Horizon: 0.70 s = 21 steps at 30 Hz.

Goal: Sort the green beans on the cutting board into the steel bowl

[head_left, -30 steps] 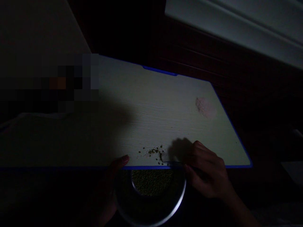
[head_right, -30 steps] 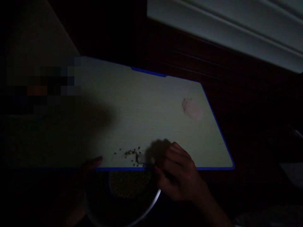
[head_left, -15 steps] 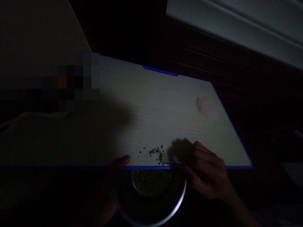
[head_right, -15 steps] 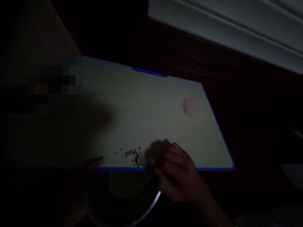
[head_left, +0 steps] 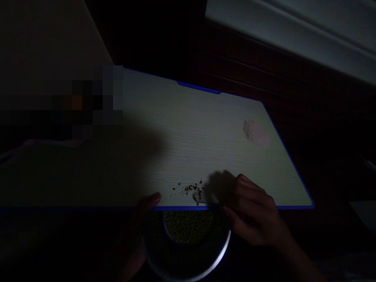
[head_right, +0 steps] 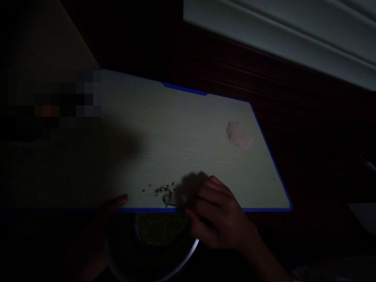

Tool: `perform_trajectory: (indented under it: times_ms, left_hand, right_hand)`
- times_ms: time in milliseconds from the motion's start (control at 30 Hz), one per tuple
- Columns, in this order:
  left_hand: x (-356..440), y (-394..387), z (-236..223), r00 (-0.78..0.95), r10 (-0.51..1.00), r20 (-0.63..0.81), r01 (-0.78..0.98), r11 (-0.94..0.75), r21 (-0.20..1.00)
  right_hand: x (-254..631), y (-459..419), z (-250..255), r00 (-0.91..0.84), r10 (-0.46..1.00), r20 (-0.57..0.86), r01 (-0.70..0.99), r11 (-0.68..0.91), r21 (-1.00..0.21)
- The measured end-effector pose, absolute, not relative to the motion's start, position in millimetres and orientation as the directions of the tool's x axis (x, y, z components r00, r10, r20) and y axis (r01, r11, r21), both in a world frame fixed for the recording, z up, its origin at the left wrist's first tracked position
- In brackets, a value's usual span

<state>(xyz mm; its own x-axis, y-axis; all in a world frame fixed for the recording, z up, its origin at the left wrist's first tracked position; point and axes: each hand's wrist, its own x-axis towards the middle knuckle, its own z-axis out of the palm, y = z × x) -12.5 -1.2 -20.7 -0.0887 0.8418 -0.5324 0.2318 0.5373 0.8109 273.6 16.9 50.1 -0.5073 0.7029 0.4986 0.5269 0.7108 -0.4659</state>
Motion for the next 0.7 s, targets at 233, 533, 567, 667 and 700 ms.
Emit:
perform_trajectory:
  times_ms: [233, 533, 567, 667, 700]
  left_hand:
    - [-8.4, 0.4, -13.8, -0.092, 0.773, -0.628, 0.147, 0.634, 0.759]
    - [-15.4, -4.3, -24.4, -0.088, 0.749, -0.657, 0.176, 0.661, 0.730]
    - [-17.1, -5.9, -28.0, -0.090, 0.761, -0.642, 0.181, 0.647, 0.741]
    - [-17.3, -6.8, -32.0, -0.125, 0.806, -0.578, 0.172, 0.592, 0.788]
    - [-15.9, -5.9, -30.7, -0.136, 0.812, -0.567, 0.178, 0.583, 0.793]
  right_hand:
    - [271.9, 21.6, 52.8, -0.499, 0.696, 0.516, 0.502, 0.718, -0.482]
    - [268.3, 25.8, 52.3, -0.535, 0.679, 0.502, 0.516, 0.733, -0.443]
    - [268.6, 25.5, 52.0, -0.539, 0.677, 0.500, 0.511, 0.736, -0.445]
    - [269.5, 24.6, 51.9, -0.544, 0.675, 0.498, 0.503, 0.738, -0.450]
    - [269.7, 24.3, 52.1, -0.544, 0.673, 0.501, 0.500, 0.739, -0.451]
